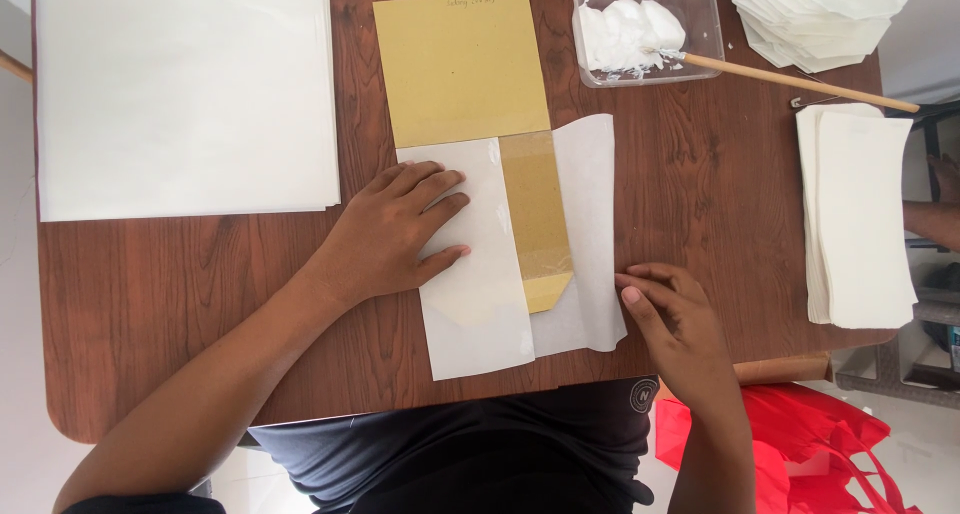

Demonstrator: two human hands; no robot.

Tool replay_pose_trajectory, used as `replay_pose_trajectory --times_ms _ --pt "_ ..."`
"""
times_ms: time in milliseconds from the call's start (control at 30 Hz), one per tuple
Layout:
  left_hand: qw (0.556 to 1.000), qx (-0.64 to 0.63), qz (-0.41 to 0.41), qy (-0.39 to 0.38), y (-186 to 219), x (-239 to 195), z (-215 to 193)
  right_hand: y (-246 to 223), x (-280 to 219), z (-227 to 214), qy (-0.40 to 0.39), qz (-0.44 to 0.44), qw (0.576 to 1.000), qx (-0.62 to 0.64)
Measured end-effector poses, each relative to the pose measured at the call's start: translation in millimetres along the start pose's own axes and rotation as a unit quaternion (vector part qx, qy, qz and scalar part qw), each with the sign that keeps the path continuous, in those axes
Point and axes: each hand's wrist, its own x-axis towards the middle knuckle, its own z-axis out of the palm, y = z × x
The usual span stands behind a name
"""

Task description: The person places a white sheet of paper over a yellow template on a wooden table. They smooth the paper down with their hands, then use a brush to apply white glue to the edges of the paper. Finally, they fold the glued edges over the template and press them flat.

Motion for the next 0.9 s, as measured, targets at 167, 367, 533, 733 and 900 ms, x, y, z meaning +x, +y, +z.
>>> replay_pose_trajectory --times_ms 167,367,533,733,900 --pt "1.000 0.002 -0.001 0.001 -2 -1 5 -5 -1 0 -0.039 -0.009 0.998 0.049" --pt "0.991 0.003 0.059 0.117 -5 -4 11 -14 -3 -3 -0.058 0.046 0.989 0.124" --pt "0.992 0.026 0.058 0.111 -4 -5 14 -2 2 -6 -0.069 -0.002 0.977 0.203" --pt "0.999 0.039 0.002 -0.004 3 -3 10 36 17 1 -0.101 -0.086 0.974 0.186" --pt "0.999 0.043 -0.006 -0.012 4 -3 11 21 12 12 -0.107 -0.103 0.970 0.193"
